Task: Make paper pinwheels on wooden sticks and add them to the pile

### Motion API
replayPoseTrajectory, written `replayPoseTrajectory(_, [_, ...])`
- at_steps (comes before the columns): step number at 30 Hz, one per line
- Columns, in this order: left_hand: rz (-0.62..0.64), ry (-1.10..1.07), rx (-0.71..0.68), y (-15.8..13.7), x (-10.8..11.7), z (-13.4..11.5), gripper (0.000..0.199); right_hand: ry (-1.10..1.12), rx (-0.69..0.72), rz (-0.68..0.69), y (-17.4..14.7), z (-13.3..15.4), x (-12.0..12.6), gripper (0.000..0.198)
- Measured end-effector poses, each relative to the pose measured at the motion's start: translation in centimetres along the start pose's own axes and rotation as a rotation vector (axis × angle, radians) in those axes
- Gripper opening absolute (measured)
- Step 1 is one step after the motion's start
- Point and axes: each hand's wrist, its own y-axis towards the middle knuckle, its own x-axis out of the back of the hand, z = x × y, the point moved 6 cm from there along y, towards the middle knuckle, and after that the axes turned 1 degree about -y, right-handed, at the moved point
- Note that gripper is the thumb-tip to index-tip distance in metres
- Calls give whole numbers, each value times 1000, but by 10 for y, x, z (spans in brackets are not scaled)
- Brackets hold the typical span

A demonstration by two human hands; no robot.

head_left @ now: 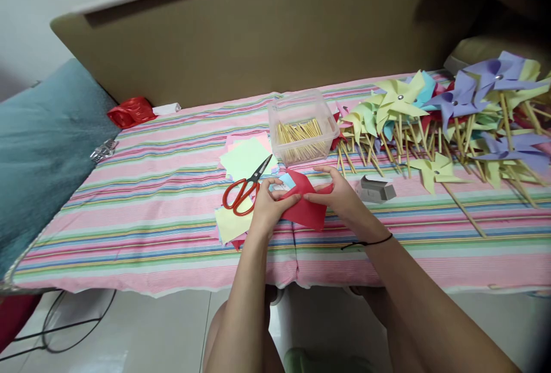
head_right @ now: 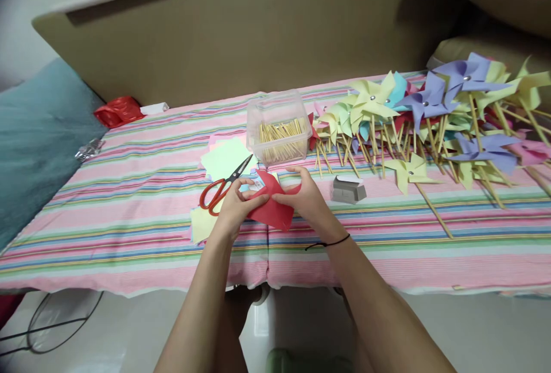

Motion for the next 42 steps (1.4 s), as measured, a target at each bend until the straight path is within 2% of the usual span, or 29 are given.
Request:
replayPoseTrajectory(4, [72, 128, -56, 1, 1, -3, 50, -61, -18, 34, 0, -3, 0, 66])
replayPoseTrajectory(8, [68, 163, -42, 0, 4, -2, 52, -97, -46, 55, -1, -4, 0, 67])
replayPoseTrajectory(20, [18, 164, -32, -1, 6, -2, 57, -80, -32, 77, -2, 1, 1, 70])
replayPoseTrajectory(25, [50, 152, -27, -1, 3, -1, 55, -62, -60, 87, -1, -1, 0, 67])
replayPoseTrajectory(33, [111, 167, -28, -1, 0, 2, 54, -166, -58, 103, -4, 0, -1, 68])
replayPoseTrajectory(36, [57, 139, -18, 0, 3, 2, 59, -157, -32, 91, -3, 2, -1, 67])
replayPoseTrajectory(39, [-99, 40, -17, 2, 10, 1, 62, -8, 8, 67, -2, 7, 0, 64])
replayPoseTrajectory(42, [-247, -108, -32, 5, 20, 1, 61, 144, 106, 90, -3, 17, 2, 65])
